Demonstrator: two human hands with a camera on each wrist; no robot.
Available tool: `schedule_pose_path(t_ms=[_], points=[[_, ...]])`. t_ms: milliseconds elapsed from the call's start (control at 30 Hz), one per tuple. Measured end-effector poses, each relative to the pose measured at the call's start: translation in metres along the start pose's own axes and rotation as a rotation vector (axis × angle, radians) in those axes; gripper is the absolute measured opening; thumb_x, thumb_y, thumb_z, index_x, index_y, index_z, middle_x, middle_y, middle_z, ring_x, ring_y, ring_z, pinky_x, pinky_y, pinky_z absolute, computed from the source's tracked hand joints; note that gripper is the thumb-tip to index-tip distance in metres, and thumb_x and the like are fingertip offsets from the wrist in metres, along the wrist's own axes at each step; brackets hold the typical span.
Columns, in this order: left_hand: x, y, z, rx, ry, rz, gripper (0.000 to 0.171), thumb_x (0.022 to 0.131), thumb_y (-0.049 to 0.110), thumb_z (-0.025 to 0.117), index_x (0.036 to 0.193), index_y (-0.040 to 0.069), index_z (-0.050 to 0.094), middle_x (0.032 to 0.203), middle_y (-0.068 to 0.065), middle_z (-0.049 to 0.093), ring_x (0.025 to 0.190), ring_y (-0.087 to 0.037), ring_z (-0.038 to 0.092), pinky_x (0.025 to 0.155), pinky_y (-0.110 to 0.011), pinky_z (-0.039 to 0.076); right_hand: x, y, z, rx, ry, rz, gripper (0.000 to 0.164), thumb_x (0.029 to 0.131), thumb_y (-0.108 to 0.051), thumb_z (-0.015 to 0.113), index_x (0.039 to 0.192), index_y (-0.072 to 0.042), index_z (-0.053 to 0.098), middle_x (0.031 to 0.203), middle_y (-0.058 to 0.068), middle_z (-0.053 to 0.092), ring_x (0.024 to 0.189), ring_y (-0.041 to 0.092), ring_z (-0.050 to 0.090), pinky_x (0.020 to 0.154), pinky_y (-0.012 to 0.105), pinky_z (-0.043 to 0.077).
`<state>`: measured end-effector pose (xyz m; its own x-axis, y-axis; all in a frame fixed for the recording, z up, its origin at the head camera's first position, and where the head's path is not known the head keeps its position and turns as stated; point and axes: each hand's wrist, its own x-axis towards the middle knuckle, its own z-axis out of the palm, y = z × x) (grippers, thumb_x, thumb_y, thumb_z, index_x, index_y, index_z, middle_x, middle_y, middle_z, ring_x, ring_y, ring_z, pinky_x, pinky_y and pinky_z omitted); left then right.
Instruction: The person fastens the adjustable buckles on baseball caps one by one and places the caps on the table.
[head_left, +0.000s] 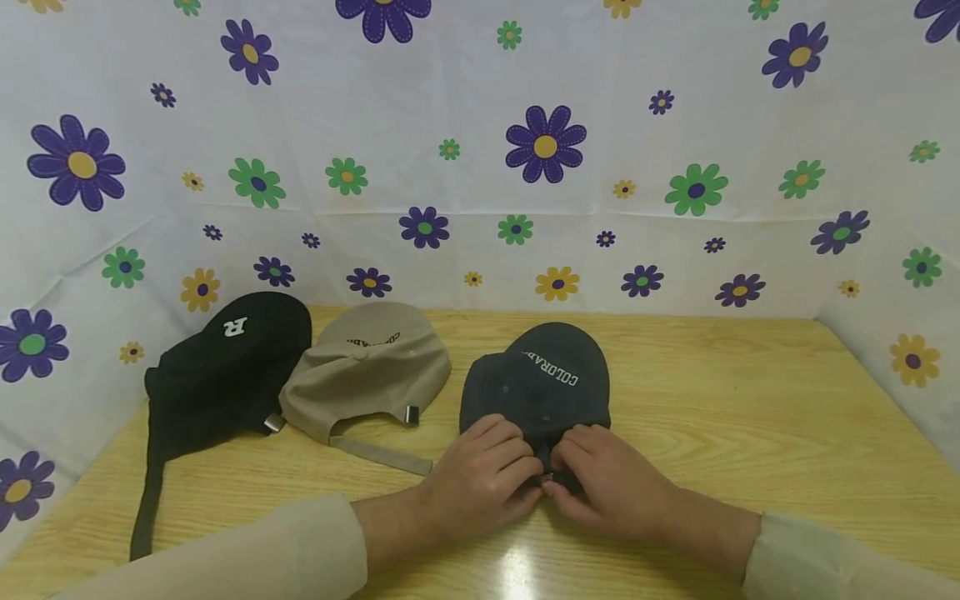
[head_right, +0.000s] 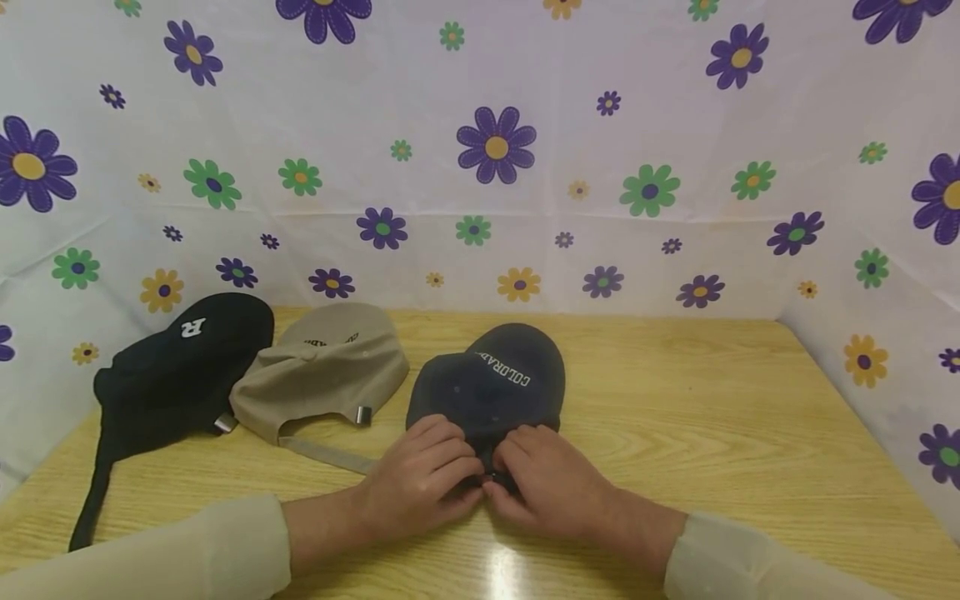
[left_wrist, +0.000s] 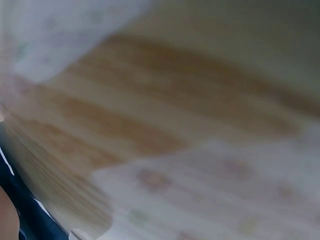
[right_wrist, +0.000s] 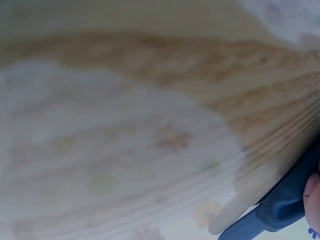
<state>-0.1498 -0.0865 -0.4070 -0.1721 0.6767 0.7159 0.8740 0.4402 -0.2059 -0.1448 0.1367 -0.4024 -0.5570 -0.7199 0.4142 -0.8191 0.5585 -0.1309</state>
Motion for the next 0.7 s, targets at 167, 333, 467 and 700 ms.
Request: schedule_pose_path(t_ms=[167,333,467,700], points=[[-0.0004,0.0,-0.0002,0.006,-0.003,0.001,0.009,0.08,0.022,0.076,0.082,0.014,0.071,0.082,0.004,0.066,0.083,-0.014,0.059,0.084,-0.03,0.047,0.0004,-0.0004,0.0002,-0.002,0.0,-0.002,0.016,0.095,-0.03,0.062,0.087,-0.019,0.054,0.079,-0.012,0.046,0.074,0.004,0.043,0.068,0.023,0.041],[-0.0012,-0.0005,0.0001,0.004,-0.005,0.001,0.009,0.08,0.021,0.076,0.082,0.015,0.071,0.082,0.004,0.066,0.083,-0.014,0.059,0.084,-0.03,0.047,0.0003,0.0002,0.0024,-0.002,0.019,-0.018,0.017,0.096,-0.03,0.062,0.086,-0.019,0.054,0.079,-0.012,0.047,0.073,0.004,0.043,0.068,0.022,0.042],[-0.0011,-0.0003,-0.0003,0.001,-0.016,-0.002,0.009,0.08,0.021,0.076,0.083,0.015,0.071,0.083,0.004,0.066,0.084,-0.014,0.059,0.085,-0.03,0.047,0.0003,0.0007,0.0035,-0.016,0.042,-0.026,0.017,0.095,-0.03,0.062,0.086,-0.019,0.054,0.079,-0.011,0.047,0.073,0.004,0.043,0.068,0.023,0.042],[-0.0012,0.0,-0.0002,-0.005,-0.027,-0.007,0.01,0.079,0.021,0.077,0.083,0.014,0.071,0.083,0.004,0.066,0.084,-0.014,0.059,0.085,-0.03,0.047,0.0011,0.0003,0.0036,-0.061,0.064,-0.029,0.016,0.089,-0.026,0.067,0.084,-0.018,0.055,0.076,-0.011,0.048,0.072,0.006,0.043,0.068,0.025,0.041]])
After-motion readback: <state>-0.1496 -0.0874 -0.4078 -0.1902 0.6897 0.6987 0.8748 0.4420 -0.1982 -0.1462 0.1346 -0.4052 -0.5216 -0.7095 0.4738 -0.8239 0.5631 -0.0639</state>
